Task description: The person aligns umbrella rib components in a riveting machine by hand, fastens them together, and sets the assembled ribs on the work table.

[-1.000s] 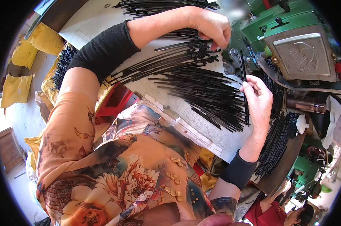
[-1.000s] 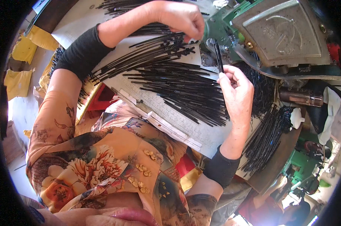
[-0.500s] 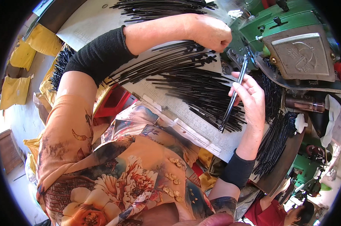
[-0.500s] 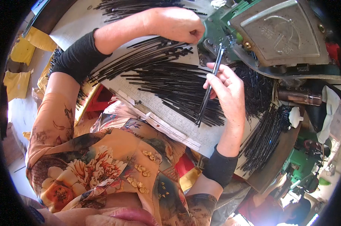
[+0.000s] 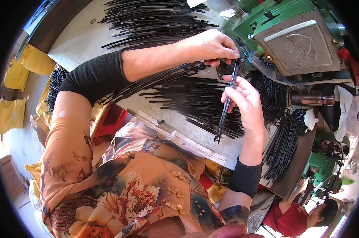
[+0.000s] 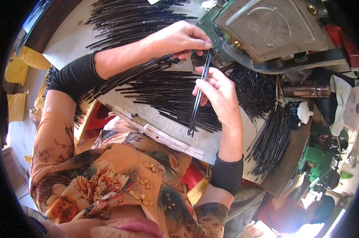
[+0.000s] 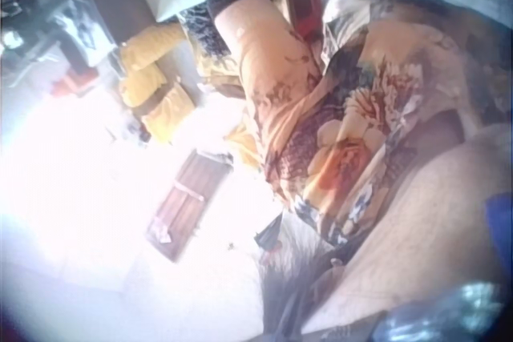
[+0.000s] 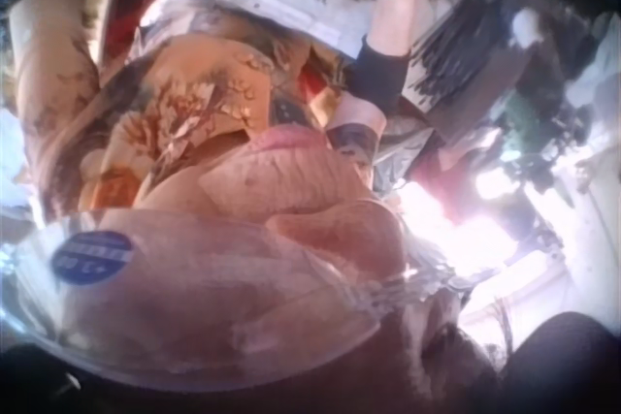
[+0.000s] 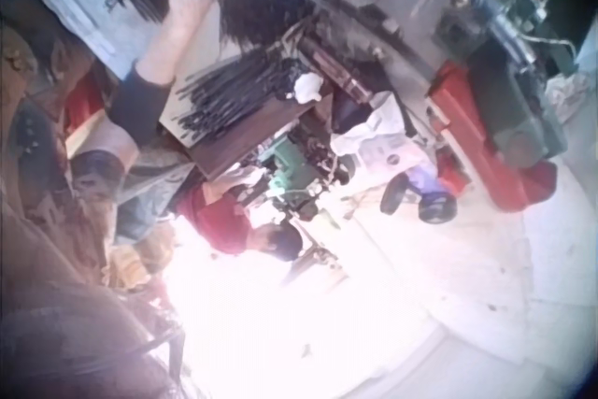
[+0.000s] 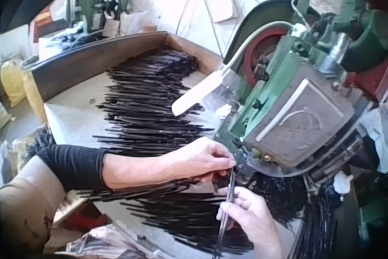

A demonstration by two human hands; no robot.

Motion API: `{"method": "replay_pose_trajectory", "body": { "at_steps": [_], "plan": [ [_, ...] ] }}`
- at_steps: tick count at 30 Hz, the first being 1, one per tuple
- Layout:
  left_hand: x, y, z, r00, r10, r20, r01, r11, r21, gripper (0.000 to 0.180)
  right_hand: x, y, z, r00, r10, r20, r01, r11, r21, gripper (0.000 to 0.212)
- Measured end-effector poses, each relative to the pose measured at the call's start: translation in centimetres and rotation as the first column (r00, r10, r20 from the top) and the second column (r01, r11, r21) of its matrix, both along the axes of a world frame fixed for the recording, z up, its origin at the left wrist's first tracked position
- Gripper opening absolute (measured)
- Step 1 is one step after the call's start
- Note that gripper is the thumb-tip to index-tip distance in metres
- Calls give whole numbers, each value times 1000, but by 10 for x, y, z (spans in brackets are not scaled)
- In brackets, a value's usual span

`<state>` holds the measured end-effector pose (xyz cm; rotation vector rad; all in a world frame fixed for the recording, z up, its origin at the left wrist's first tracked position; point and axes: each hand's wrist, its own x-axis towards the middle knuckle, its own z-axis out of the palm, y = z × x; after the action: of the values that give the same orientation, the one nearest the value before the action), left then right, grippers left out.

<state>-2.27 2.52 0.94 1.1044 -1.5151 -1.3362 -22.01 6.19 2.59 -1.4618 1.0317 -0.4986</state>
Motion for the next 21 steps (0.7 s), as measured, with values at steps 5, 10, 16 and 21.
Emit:
{"method": "replay_pose_trajectory", "body": {
  "at_steps": [5,10,16,21],
  "plan": [
    [3,-3,-6,992,-53,-111,56,998,26,27,1,0,1,999,-16,45,15,1000,17,34],
    [1,-1,-2,987,-63,-149,71,996,45,27,-1,-1,1,998,-23,63,22,1000,17,35],
    [-3,1,0,999,-29,-20,27,994,-107,26,-2,-1,-1,992,-33,119,29,999,38,36],
    [-6,1,3,998,8,60,4,980,-200,26,-3,-2,-2,987,-61,149,53,997,51,37]
  ]
}}
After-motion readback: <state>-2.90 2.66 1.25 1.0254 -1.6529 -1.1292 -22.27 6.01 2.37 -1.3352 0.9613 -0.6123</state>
